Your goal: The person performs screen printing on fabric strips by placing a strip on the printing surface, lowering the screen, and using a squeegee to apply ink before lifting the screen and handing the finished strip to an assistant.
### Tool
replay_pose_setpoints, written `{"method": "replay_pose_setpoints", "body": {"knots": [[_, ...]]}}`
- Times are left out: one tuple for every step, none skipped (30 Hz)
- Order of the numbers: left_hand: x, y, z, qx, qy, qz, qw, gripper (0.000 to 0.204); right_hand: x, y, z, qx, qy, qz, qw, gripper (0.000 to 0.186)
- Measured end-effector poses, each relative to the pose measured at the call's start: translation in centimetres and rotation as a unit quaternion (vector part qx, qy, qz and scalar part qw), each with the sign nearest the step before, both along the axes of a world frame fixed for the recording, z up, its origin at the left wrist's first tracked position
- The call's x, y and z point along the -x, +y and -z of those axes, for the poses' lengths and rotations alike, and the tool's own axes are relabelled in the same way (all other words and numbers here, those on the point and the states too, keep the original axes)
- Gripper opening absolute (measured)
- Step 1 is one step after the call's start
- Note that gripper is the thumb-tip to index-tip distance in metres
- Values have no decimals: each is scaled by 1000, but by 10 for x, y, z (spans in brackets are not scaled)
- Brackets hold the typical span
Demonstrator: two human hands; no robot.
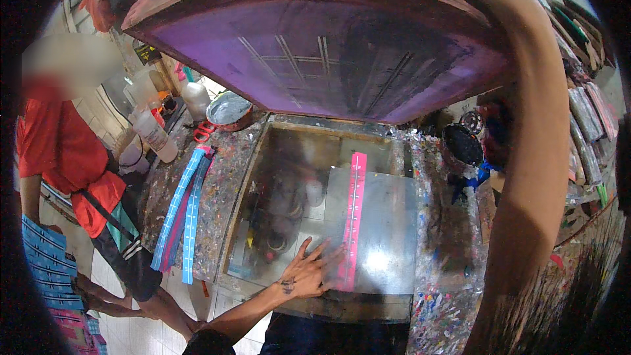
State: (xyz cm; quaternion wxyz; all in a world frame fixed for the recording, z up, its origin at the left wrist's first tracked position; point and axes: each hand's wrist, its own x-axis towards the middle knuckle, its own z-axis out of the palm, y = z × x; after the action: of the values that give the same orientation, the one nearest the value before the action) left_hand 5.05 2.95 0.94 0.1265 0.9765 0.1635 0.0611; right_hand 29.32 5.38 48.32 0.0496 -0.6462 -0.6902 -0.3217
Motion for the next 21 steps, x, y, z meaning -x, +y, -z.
{"method": "replay_pose_setpoints", "body": {"knots": [[0,0,0,-3,1,-2,1000,73,1,4,-5,14,6,24,1000,40],[0,-1,0,-6,3,-4,1000,73,1,7,-8,22,6,33,999,41],[0,-1,0,-9,4,-6,1000,73,0,9,-11,30,5,42,999,41],[-1,-1,0,-7,5,-3,1000,73,-2,12,-11,34,1,36,999,41],[-1,-1,1,-5,5,0,1000,73,-4,13,-9,25,-13,19,999,41],[-2,-1,1,-3,6,2,1000,74,-6,13,-7,16,-29,3,999,41],[-1,-1,0,-3,9,3,1000,74,-9,9,-2,-7,-51,-25,998,41],[0,0,-1,-2,13,3,1000,74,-10,7,1,-18,-53,-36,998,41],[2,1,-2,-2,16,3,1000,74,-10,4,4,-29,-55,-46,997,41],[1,1,-5,8,29,4,1000,74,-6,0,5,-27,-39,-37,998,42],[-1,2,-11,19,41,4,999,74,-5,-1,6,-30,-39,-33,998,42],[-1,2,-14,29,54,5,998,75,-5,-1,8,-35,-38,-30,998,42],[-1,2,-14,21,50,6,999,75,-7,0,9,-44,-53,-31,997,42],[1,2,-13,13,47,6,999,74,-8,2,8,-40,-50,-26,998,42],[1,2,-12,4,44,7,999,74,-8,4,7,-36,-47,-22,998,42],[1,2,-7,10,21,1,1000,74,-6,6,2,-18,-26,-11,999,42],[2,1,1,16,-2,-5,1000,74,-6,6,0,-12,-27,-16,999,42],[2,1,6,22,-26,-10,999,73,-6,7,-1,-6,-29,-21,999,42],[1,2,8,16,-7,-7,1000,73,-9,7,0,-11,-53,-42,998,42],[0,3,10,9,12,-3,1000,73,-10,7,2,-16,-60,-50,997,42],[0,4,10,2,31,1,1000,73,-12,6,2,-22,-67,-58,996,42]]}}
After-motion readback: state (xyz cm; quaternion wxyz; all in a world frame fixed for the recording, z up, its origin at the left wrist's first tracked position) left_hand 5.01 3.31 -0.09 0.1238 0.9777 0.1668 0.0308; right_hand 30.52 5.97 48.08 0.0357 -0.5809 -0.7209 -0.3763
